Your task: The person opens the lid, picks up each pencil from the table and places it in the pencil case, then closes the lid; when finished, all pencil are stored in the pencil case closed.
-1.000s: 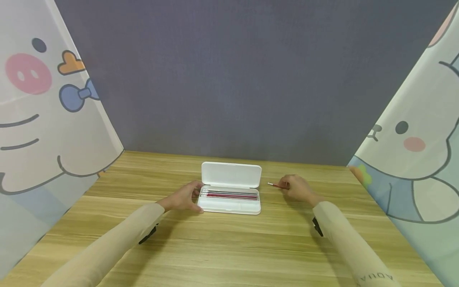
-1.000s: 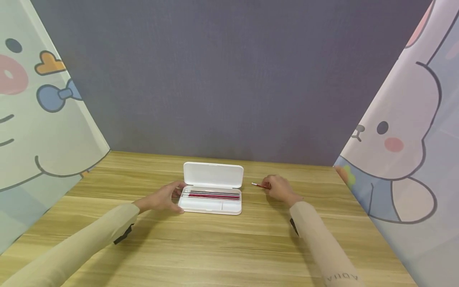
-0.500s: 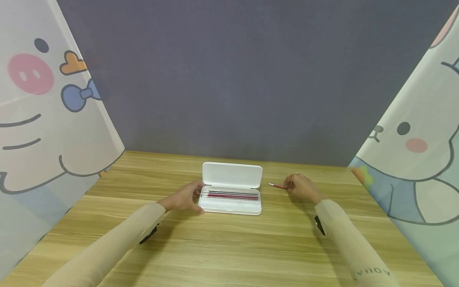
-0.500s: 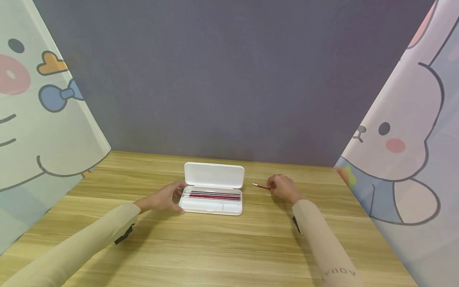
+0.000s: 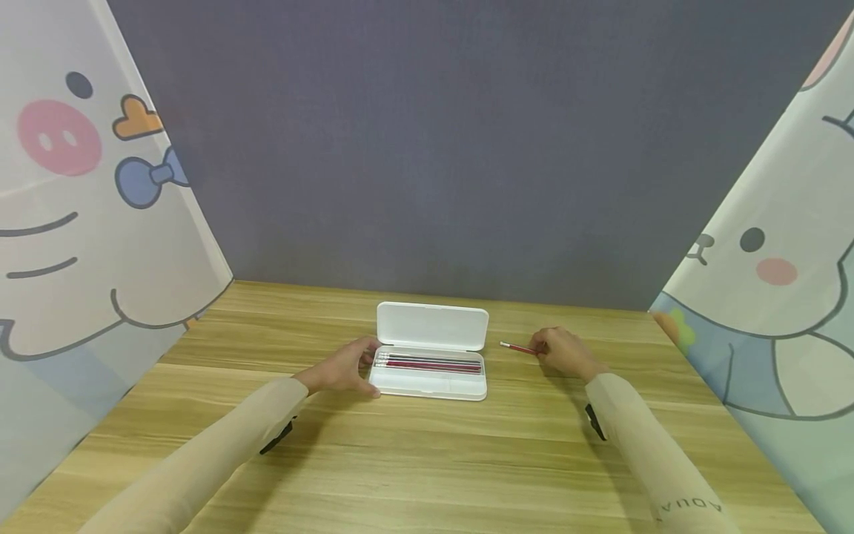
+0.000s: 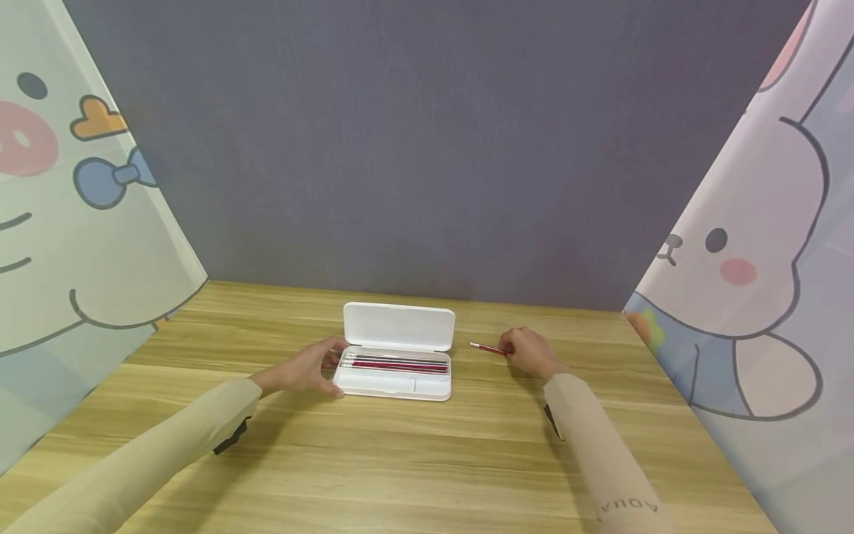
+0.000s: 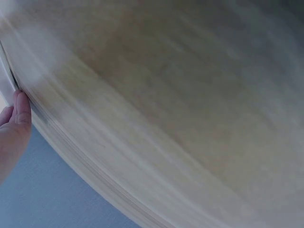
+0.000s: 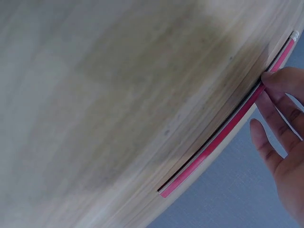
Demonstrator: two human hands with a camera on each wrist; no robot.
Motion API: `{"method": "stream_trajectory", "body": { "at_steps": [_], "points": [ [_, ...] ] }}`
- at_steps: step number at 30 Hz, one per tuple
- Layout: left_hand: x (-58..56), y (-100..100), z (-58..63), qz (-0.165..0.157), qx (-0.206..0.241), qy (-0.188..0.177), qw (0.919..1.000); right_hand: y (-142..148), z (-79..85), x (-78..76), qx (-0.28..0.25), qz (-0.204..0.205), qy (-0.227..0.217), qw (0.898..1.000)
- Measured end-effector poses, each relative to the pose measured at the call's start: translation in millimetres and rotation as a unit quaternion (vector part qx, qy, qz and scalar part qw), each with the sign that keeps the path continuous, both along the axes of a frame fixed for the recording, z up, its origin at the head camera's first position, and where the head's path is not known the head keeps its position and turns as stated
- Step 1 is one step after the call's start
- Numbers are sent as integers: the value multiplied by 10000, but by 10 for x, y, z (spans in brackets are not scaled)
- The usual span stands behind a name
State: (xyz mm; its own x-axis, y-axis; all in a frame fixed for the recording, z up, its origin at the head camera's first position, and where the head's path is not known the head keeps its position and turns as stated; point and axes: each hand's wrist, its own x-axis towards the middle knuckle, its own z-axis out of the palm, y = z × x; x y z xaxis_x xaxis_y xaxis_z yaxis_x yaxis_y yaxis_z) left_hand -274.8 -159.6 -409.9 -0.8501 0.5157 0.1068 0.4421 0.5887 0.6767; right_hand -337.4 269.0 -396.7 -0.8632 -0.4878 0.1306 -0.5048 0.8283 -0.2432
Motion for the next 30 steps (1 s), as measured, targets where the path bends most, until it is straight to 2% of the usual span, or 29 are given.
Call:
{"method": "stream_trajectory", "body": {
  "at_steps": [20,30],
  "points": [
    [26,7,25,-29,59,-56,10000,-22,70,43,58,38,210,9998],
    [17,3,24,-29,-26,64,10000,-89,156,158,166,367,303,9987]
  ]
}}
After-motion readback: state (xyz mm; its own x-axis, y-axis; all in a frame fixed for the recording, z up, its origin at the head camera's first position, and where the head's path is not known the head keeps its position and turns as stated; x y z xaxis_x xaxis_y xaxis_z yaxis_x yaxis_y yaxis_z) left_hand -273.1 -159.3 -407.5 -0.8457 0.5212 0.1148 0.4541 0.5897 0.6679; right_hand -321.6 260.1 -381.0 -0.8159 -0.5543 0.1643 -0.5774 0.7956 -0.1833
